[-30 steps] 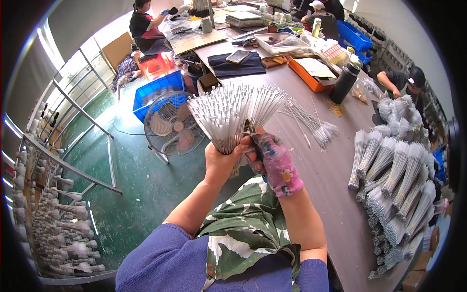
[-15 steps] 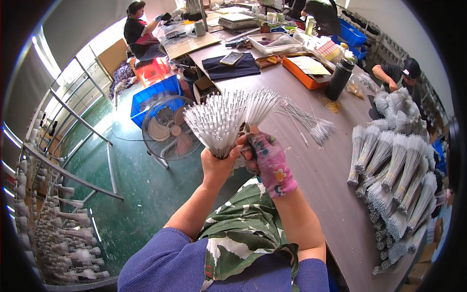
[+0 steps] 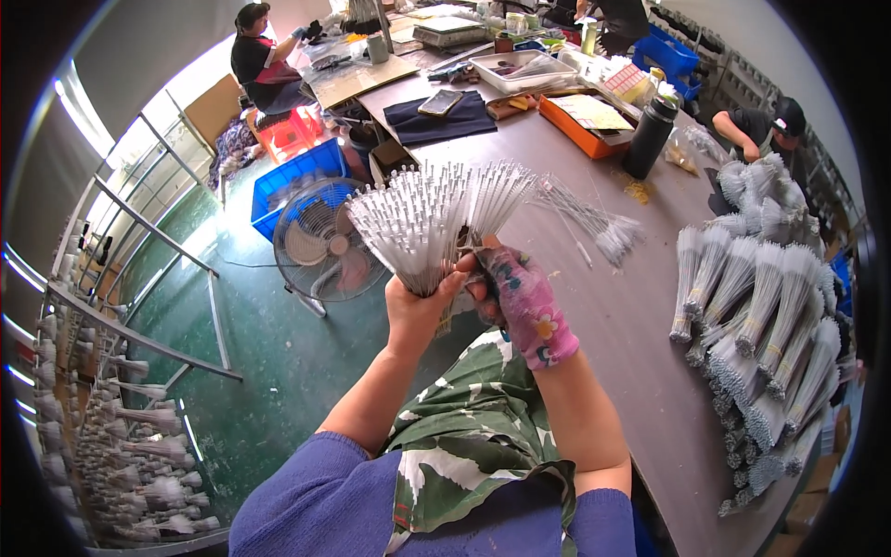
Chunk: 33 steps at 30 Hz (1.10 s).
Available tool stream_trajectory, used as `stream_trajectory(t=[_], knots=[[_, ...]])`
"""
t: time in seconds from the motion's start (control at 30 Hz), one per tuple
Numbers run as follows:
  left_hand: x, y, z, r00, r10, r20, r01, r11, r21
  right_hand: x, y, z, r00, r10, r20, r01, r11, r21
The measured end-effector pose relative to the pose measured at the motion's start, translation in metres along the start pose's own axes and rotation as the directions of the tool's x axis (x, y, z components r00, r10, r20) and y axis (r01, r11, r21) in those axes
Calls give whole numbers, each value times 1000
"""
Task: The person assembles and bundles white bristle brush heads by hand, using pliers and a cutting tool to secure them with rubber bands.
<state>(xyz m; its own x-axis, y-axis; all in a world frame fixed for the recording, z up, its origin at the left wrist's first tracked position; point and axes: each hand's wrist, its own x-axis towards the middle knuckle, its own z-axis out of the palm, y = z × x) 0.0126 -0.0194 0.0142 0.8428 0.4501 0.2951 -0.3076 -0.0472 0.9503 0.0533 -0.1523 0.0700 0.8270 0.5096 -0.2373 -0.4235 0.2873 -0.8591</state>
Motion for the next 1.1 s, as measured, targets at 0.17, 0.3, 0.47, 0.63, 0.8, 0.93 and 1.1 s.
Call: stream_trajectory(t=[0.17, 0.3, 0.47, 0.63, 0.8, 0.93, 1.1], knots=[[1, -5, -4, 1000, -6, 31, 6, 1000, 11, -1, -3, 1, 1000, 8, 5, -8, 1000, 16], [1, -11, -8, 1000, -6, 31, 4, 998, 62, 1, 0, -1, 999, 23, 27, -24, 999, 46], [1, -8, -7, 998, 10, 62, -17, 993, 118, 0, 0, -5, 1000, 13, 26, -13, 1000, -1], [1, -7, -6, 997, -36, 72, 30, 997, 72, 2, 6, -13, 998, 0, 67, -4, 999, 52], [1, 0, -4, 994, -65, 85, 64, 998, 10, 2, 5, -10, 996, 56, 71, -63, 993, 100], [2, -2, -7, 994, -46, 103, 41, 998, 53, 3, 6, -10, 995, 46, 85, -55, 992, 110], [1, -1, -8, 994, -44, 98, 29, 989, 148, -3, 1, -5, 1000, 13, 25, -12, 1000, -18]])
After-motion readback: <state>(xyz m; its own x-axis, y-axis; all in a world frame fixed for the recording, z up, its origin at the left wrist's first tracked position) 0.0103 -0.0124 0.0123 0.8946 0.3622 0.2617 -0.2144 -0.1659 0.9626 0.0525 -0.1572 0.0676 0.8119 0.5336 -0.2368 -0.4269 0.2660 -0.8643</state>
